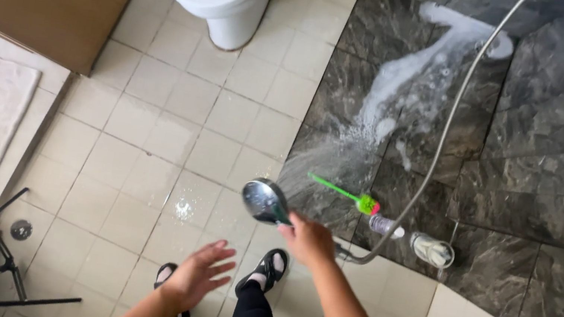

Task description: Scrubbing bathroom floor tiles with a brush and rinsing with water from a bottle and a shower head.

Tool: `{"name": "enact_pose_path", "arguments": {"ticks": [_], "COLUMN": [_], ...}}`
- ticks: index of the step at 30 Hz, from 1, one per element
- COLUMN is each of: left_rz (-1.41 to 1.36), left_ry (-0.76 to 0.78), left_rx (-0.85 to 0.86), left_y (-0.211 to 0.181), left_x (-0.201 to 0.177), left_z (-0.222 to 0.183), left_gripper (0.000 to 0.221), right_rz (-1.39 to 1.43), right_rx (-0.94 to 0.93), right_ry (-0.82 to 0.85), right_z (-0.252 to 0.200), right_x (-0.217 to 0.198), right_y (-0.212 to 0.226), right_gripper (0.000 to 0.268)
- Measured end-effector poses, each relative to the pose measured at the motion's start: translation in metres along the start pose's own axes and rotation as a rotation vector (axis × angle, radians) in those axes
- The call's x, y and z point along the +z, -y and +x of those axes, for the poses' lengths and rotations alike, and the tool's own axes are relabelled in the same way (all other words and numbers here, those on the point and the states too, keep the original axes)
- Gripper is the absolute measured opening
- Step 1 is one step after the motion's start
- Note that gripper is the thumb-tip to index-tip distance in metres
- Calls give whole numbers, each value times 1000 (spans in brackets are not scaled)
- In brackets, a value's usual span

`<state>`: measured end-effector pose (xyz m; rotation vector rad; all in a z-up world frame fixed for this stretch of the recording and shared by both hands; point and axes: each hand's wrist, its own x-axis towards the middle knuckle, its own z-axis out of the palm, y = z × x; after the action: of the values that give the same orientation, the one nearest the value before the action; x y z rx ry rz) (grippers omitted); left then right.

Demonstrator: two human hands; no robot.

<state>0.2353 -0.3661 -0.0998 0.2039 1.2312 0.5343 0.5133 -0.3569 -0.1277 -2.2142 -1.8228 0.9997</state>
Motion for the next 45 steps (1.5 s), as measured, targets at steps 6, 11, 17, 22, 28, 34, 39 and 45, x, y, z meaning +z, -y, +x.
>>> {"name": "enact_pose_path", "arguments": {"ticks": [6,11,17,22,28,34,39,45], "left_rz": [-148,-242,-47,226,326,216,287,908], "left_ry": [298,309,140,200,228,340,413,378], "left_rx": [172,526,291,379,199,240,302,305], "left_y": [9,31,-30,-36,-53,-51,-57,-86], "left_x": [96,78,120,116,143,177,189,128], "left_z": [12,89,25,29,-6,68,71,47], "left_gripper": [41,29,33,99,98,58,62,61], "right_rz": [249,540,1319,1614,1375,1373,706,256], "right_rx": [-429,-625,-185,-252,-180,-413,-342,-201], "right_ry": [-211,-268,-312,1,-39,82,-306,-330], "right_z": [-40,-24,61,103,115,56,32,4], "right_x": [-16,-20,-14,-80,-69,-32,-59,-96], "right_y": [69,51,17,84,67,-32,-19,-36], "right_gripper": [35,25,16,16,44,72,56,48]}}
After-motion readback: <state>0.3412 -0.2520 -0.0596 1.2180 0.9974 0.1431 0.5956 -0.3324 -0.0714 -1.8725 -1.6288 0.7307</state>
